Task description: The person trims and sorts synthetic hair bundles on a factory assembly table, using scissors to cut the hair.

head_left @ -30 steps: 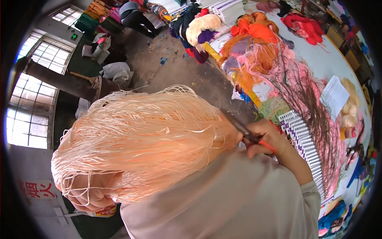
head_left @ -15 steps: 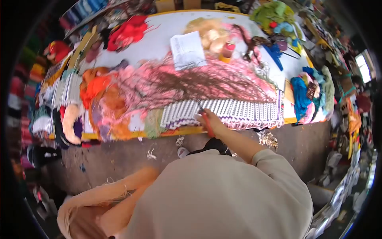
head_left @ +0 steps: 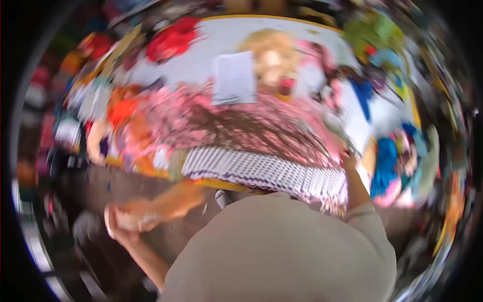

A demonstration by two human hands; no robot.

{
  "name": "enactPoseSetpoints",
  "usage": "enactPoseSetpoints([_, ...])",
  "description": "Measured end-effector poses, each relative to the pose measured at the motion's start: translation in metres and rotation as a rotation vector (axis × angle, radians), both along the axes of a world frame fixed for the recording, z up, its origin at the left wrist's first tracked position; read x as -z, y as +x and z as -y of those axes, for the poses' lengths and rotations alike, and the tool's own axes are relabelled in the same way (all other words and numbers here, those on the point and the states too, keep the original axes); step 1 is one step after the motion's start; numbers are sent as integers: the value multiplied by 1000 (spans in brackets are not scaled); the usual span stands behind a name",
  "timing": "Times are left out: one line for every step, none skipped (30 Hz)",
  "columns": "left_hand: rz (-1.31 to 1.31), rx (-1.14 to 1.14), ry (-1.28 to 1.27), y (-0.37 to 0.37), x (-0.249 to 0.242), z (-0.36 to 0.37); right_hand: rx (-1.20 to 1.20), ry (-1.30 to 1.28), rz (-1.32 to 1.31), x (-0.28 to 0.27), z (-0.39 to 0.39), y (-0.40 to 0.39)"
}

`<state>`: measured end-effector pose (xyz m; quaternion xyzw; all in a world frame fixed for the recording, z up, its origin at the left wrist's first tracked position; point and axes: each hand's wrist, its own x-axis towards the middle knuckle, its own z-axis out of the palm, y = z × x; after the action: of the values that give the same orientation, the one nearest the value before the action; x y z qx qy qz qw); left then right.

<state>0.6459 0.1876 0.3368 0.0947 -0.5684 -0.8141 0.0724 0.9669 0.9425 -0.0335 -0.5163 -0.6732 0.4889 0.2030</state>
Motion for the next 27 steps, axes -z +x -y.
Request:
enactPoseSetpoints([-35, -94, -85, 7, -12, -23, -65, 48, -81, 61, -47, 16])
enactPoseSetpoints([-15, -316, 11, 9, -22, -42, -33, -141, 81, 53, -71, 7])
enactPoseSetpoints([-115, -249, 21, 16, -33, -53, -202, 222, 728, 31, -83, -12])
enactPoseSetpoints([-207, -81, 89, 18, -33, -39, -356, 241, 710, 28, -90, -27])
enactPoseSetpoints([-253, -231, 75, 20, -42, -50, -361, 311, 779, 29, -103, -35])
enactPoseSetpoints([-312, -139, 119, 25, -49, -53, -339, 387, 835, 27, -113, -49])
enactPoseSetpoints([-305, -234, 71, 31, -59, -66, -348, 443, 848, 14, -111, -67])
enactPoseSetpoints([-293, -234, 73, 34, -69, -77, -334, 495, 864, 6, -105, -74])
enactPoseSetpoints([-290, -204, 68, 38, -77, -87, -347, 470, 833, 25, -125, -75])
enactPoseSetpoints([-310, -176, 84, 44, -82, -97, -367, 408, 809, 37, -140, -76])
enactPoseSetpoints([-323, -136, 103, 45, -86, -104, -378, 342, 794, 34, -138, -83])
enactPoseSetpoints([-330, -118, 116, 47, -88, -109, -387, 242, 874, 29, -137, -90])
enactPoseSetpoints([-340, -94, 131, 50, -89, -113, -388, 140, 951, 11, -127, -99])
enactPoseSetpoints([-353, -79, 145, 54, -88, -118, -383, 16, 975, 10, -127, -106])
enactPoseSetpoints([-363, -83, 130, 57, -87, -121, -243, 160, 983, 11, -122, -110])
enactPoseSetpoints([-371, -85, 119, 59, -86, -124, -96, 302, 988, -31, -81, -122])
enactPoseSetpoints([-366, -116, 82, 62, -84, -129, -60, 490, 866, -72, -37, -135])
enactPoseSetpoints([-373, -115, 63, 64, -83, -132, -162, 760, 647, -50, -41, -134])
enactPoseSetpoints([-382, -117, 47, 66, -81, -134, -263, 1023, 414, -42, -36, -137])
enactPoseSetpoints([-372, -111, 83, 68, -78, -135, -388, 1149, 200, -53, -11, -156])
enactPoseSetpoints([-369, -79, 87, 70, -73, -133, -487, 760, -39, -89, 50, -179])
enactPoseSetpoints([-366, -45, 90, 71, -69, -131, -489, 368, -261, -126, 111, -203])
enactPoseSetpoints([-327, -84, 150, 72, -67, -134, -660, 312, -441, -144, 162, -226])
enactPoseSetpoints([-275, -50, 135, 74, -58, -125, -797, 72, -392, -185, 225, -234])
enactPoseSetpoints([-220, -12, 117, 76, -51, -115, -1087, 85, -458, -265, 300, -240])
enactPoseSetpoints([-190, -35, 200, 74, -48, -117, -1308, 9, -499, -265, 342, -244])
enactPoseSetpoints([-188, -14, 234, 72, -42, -111, -1430, -120, -405, -329, 398, -237])
